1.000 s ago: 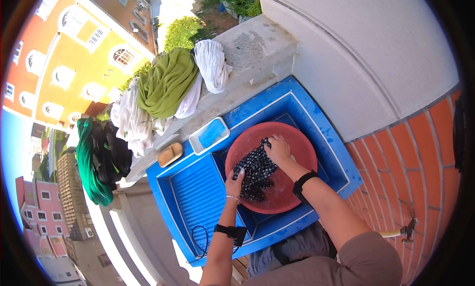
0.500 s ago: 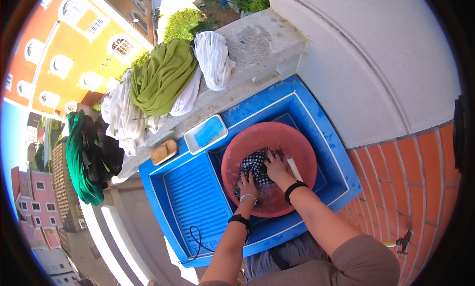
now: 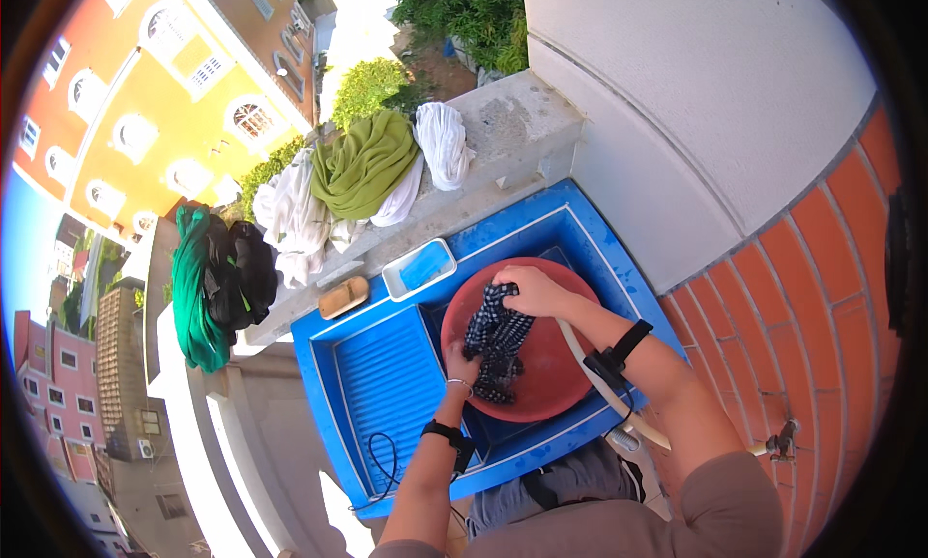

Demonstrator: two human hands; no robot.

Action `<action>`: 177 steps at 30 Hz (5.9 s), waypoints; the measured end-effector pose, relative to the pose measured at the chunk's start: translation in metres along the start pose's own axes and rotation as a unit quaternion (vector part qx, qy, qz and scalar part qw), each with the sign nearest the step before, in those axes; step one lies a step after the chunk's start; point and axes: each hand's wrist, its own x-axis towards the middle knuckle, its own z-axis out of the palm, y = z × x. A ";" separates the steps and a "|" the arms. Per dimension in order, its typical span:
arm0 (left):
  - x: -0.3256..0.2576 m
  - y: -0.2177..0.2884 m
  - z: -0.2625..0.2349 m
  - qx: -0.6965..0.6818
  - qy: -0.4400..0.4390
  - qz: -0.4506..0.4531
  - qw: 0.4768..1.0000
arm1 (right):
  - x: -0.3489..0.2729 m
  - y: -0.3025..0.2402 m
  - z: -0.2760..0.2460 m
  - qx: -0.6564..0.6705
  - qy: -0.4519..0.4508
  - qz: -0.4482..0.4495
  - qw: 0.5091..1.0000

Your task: The person is washing various items of clothing by hand in a basin on a balcony.

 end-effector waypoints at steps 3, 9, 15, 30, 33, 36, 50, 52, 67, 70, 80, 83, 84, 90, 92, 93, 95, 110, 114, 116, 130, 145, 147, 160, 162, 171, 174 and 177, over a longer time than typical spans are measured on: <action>0.012 0.016 -0.040 -0.193 -0.032 -0.030 0.980 | 0.009 -0.060 -0.035 -0.033 -0.002 -0.037 0.999; 0.013 0.094 -0.116 -0.361 -0.047 0.114 0.924 | 0.008 -0.157 -0.109 -0.126 0.027 -0.051 0.990; 0.003 0.175 -0.178 -0.401 -0.016 0.236 0.885 | 0.015 -0.249 -0.160 -0.166 0.139 -0.130 0.968; 0.001 0.082 -0.122 -0.067 -0.064 0.022 0.995 | -0.022 -0.064 0.002 -0.206 -0.061 0.007 0.977; -0.005 0.063 -0.116 -0.068 -0.069 0.041 0.994 | -0.043 0.001 0.067 -0.193 -0.098 0.154 0.964; -0.013 0.049 -0.118 -0.064 -0.050 0.060 0.995 | -0.054 0.035 0.115 -0.270 -0.250 0.180 0.912; -0.028 0.047 -0.110 -0.062 -0.067 0.134 0.987 | -0.126 0.089 0.195 -0.284 -0.266 0.249 0.887; -0.029 0.060 -0.107 -0.126 -0.092 0.130 0.979 | -0.146 0.114 0.194 -0.329 -0.281 0.244 0.868; 0.003 0.064 -0.112 -0.227 -0.100 0.035 0.968 | -0.141 0.056 0.175 -0.272 -0.223 0.287 0.891; 0.001 0.072 -0.104 -0.230 -0.104 0.048 0.966 | -0.149 0.078 0.178 -0.265 -0.244 0.333 0.871; -0.027 0.047 -0.109 -0.075 -0.198 0.043 0.976 | -0.095 0.048 0.145 -0.201 -0.271 0.275 0.900; -0.025 0.017 -0.092 0.110 -0.231 0.149 0.955 | -0.071 -0.009 0.104 -0.163 -0.276 0.108 0.941; -0.026 0.022 -0.078 0.105 -0.240 0.155 0.953 | -0.066 -0.031 0.078 -0.136 -0.228 0.096 0.959; -0.010 0.050 -0.022 0.043 -0.057 0.314 0.947 | -0.040 -0.167 -0.034 0.039 -0.092 -0.109 0.989; 0.007 0.057 -0.006 -0.043 -0.017 0.300 0.953 | -0.043 -0.201 -0.061 0.060 -0.071 -0.134 0.987; 0.020 0.050 -0.002 -0.267 -0.106 0.243 0.927 | -0.044 -0.214 -0.068 0.088 -0.055 -0.165 0.981; 0.015 0.081 0.007 -0.307 -0.130 0.249 0.909 | -0.055 -0.201 -0.090 0.133 -0.010 -0.119 0.984; -0.013 0.164 -0.093 -0.210 0.027 0.091 0.973 | -0.066 0.031 0.011 -0.158 0.008 0.223 0.962; 0.004 0.125 -0.065 -0.050 0.041 0.157 0.985 | -0.071 0.041 0.059 -0.231 0.025 0.252 0.940; 0.012 0.100 -0.043 -0.029 -0.034 0.089 0.995 | -0.074 0.014 0.061 -0.192 0.004 0.248 0.949; -0.009 -0.037 0.065 0.373 -0.343 0.128 0.853 | -0.119 0.034 0.098 -0.066 -0.099 0.230 0.966; -0.029 0.177 -0.175 -0.172 -0.227 0.283 0.916 | -0.077 -0.015 0.098 -0.019 0.132 0.042 0.990; -0.033 0.190 -0.193 -0.186 -0.203 0.270 0.923 | -0.065 -0.028 0.073 0.055 -0.025 0.164 0.985; 0.011 0.104 -0.097 -0.042 -0.078 0.154 0.984 | -0.074 -0.011 0.039 0.289 0.264 0.222 0.893; 0.013 0.079 -0.067 -0.028 -0.041 0.196 0.979 | -0.084 0.008 0.058 0.160 0.244 0.284 0.913; 0.002 0.039 0.025 0.311 -0.290 0.039 0.904 | -0.083 0.089 0.144 -0.158 -0.224 0.477 0.835; -0.004 0.013 0.055 0.310 -0.304 0.037 0.900 | -0.096 0.132 0.164 -0.193 -0.309 0.416 0.833; -0.007 0.001 0.063 0.369 -0.331 0.069 0.866 | -0.099 0.154 0.169 -0.156 -0.312 0.425 0.835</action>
